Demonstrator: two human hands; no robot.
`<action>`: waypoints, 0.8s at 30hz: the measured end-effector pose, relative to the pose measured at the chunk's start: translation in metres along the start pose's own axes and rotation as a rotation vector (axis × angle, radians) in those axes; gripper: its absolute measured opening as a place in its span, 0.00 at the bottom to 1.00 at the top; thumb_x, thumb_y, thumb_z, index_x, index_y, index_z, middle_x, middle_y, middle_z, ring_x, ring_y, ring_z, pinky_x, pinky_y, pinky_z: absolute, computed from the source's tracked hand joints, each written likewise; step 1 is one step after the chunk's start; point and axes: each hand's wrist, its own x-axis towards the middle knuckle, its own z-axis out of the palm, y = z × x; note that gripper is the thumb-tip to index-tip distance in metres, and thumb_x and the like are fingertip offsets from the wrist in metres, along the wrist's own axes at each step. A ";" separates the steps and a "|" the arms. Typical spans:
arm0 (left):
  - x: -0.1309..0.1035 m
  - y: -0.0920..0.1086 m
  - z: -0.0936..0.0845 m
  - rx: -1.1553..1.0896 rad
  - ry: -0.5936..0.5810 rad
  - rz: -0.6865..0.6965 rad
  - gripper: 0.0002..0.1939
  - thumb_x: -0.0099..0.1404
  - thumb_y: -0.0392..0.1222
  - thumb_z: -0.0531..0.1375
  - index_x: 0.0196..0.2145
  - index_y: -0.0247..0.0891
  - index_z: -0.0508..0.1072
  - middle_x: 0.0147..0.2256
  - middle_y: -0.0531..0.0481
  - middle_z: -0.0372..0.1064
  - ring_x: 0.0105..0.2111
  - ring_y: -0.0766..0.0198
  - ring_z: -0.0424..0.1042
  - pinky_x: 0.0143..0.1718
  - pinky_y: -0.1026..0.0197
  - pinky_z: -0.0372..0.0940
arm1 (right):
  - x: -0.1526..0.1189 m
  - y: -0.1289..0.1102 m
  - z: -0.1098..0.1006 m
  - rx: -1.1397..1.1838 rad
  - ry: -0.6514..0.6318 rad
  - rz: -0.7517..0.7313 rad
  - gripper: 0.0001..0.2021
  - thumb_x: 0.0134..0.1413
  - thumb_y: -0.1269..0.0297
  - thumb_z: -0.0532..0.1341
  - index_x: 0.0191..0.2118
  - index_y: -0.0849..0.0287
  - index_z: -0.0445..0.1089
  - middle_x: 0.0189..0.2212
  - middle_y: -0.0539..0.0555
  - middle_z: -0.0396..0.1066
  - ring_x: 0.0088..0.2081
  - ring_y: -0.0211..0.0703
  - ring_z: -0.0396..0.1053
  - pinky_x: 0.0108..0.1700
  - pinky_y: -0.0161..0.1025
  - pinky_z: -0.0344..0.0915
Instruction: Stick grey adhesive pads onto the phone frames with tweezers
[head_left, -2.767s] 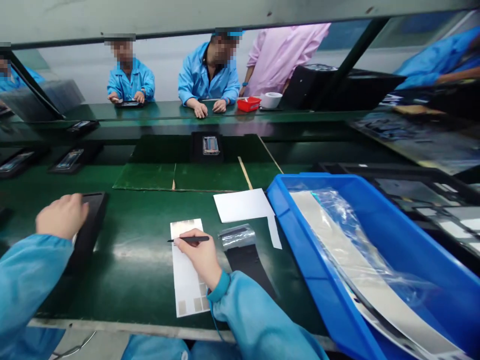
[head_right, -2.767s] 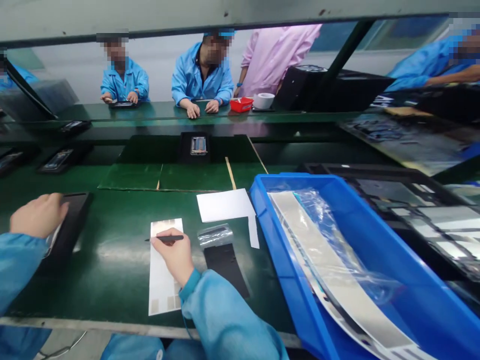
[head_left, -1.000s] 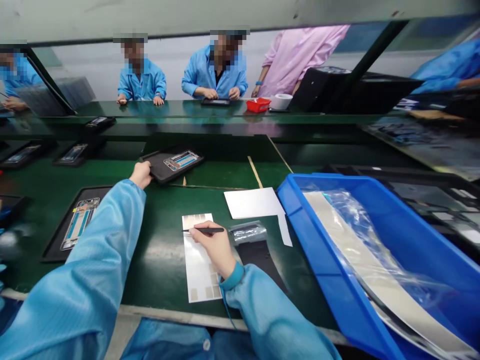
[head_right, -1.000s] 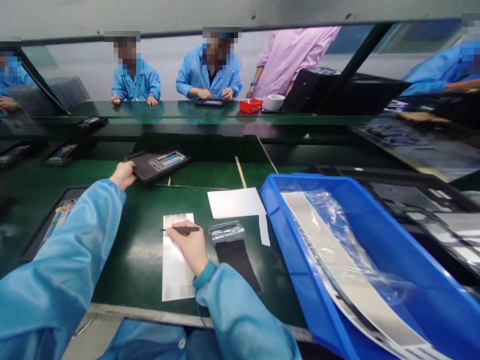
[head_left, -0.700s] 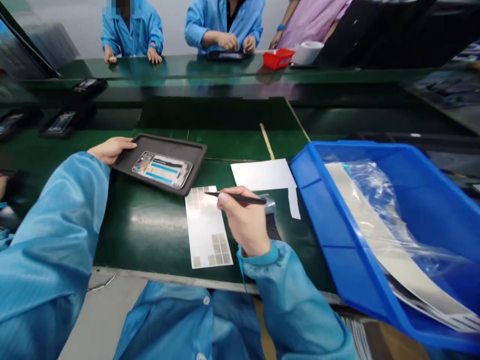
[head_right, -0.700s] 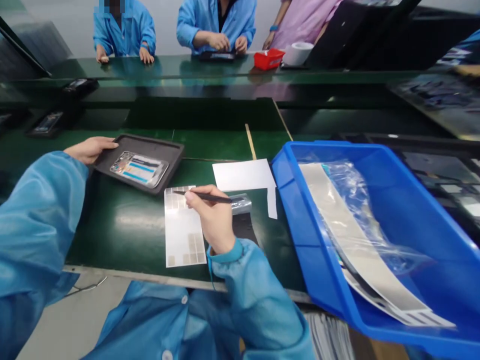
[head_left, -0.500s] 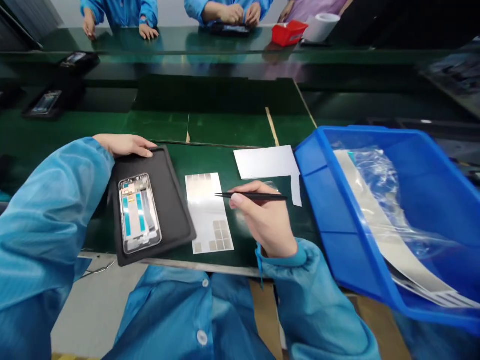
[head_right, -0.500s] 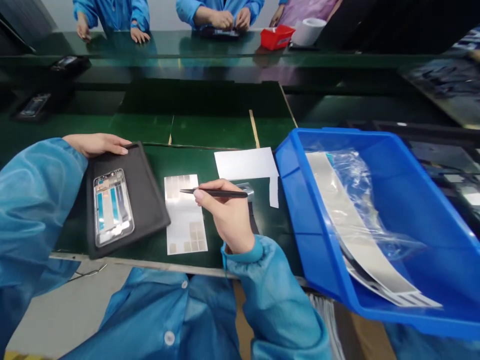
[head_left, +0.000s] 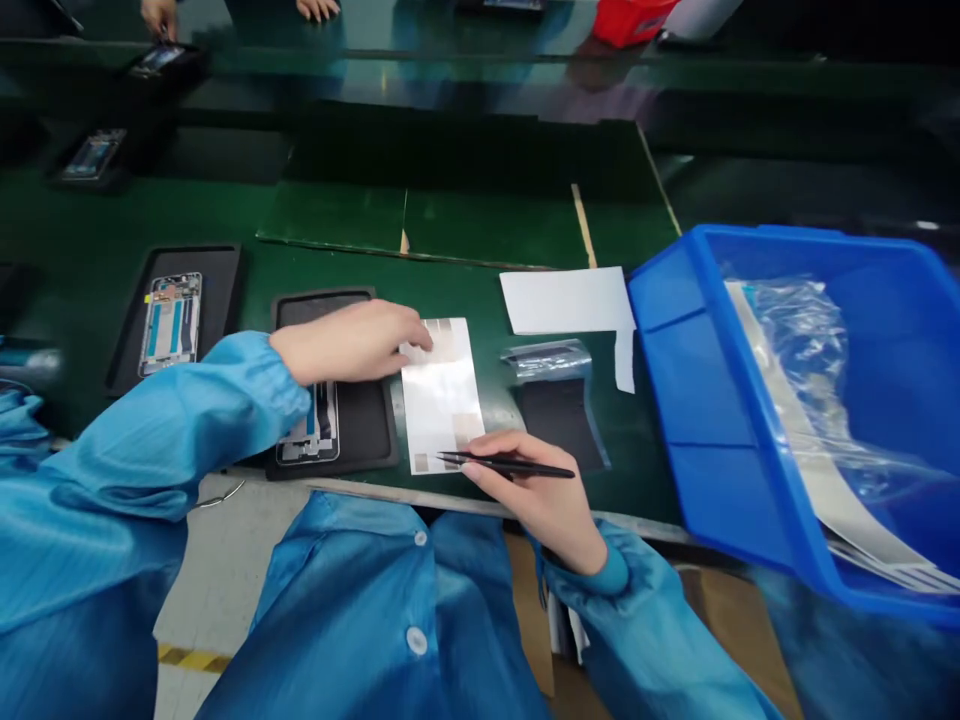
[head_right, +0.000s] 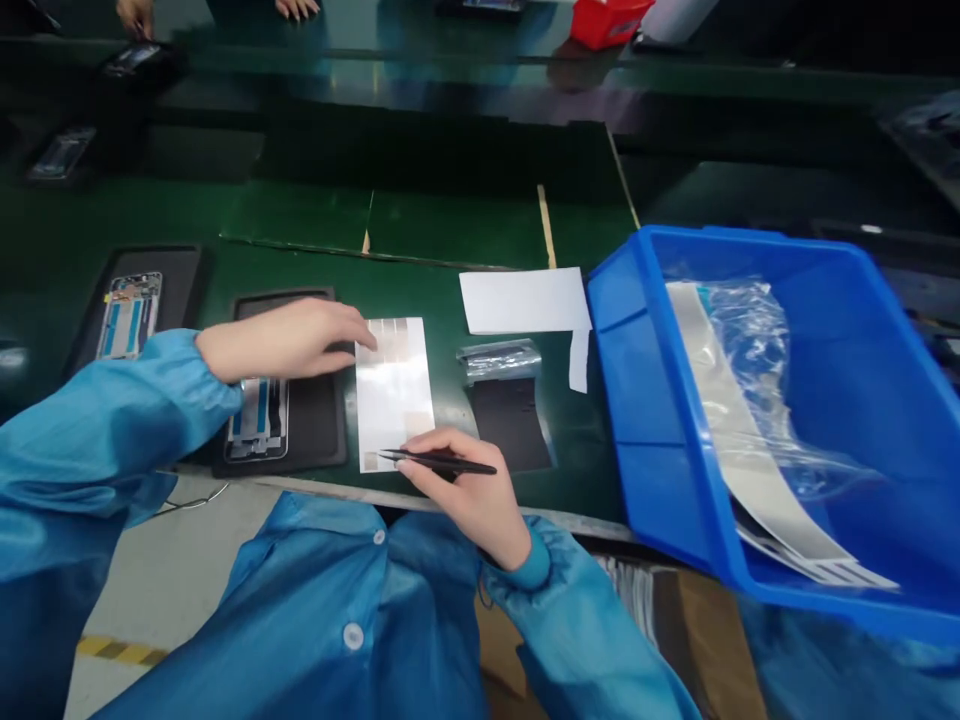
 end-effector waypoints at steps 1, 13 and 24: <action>0.002 0.011 0.009 -0.015 -0.014 0.060 0.15 0.68 0.36 0.57 0.51 0.38 0.74 0.51 0.45 0.72 0.50 0.57 0.71 0.52 0.58 0.63 | 0.000 0.002 0.002 -0.020 -0.003 -0.018 0.07 0.49 0.60 0.73 0.32 0.55 0.77 0.32 0.54 0.80 0.35 0.48 0.79 0.39 0.41 0.77; 0.011 0.033 0.068 0.030 -0.058 0.168 0.16 0.61 0.40 0.68 0.47 0.38 0.75 0.50 0.44 0.70 0.51 0.52 0.67 0.48 0.55 0.61 | -0.003 0.018 0.011 -0.132 -0.041 -0.131 0.05 0.52 0.64 0.71 0.34 0.55 0.76 0.34 0.53 0.80 0.37 0.47 0.79 0.43 0.43 0.76; 0.010 0.034 0.070 0.021 -0.044 0.155 0.16 0.62 0.39 0.67 0.47 0.37 0.75 0.49 0.44 0.70 0.50 0.52 0.67 0.46 0.55 0.61 | -0.002 0.015 0.011 -0.109 -0.046 -0.114 0.05 0.51 0.66 0.72 0.34 0.54 0.77 0.34 0.53 0.81 0.38 0.48 0.80 0.44 0.43 0.77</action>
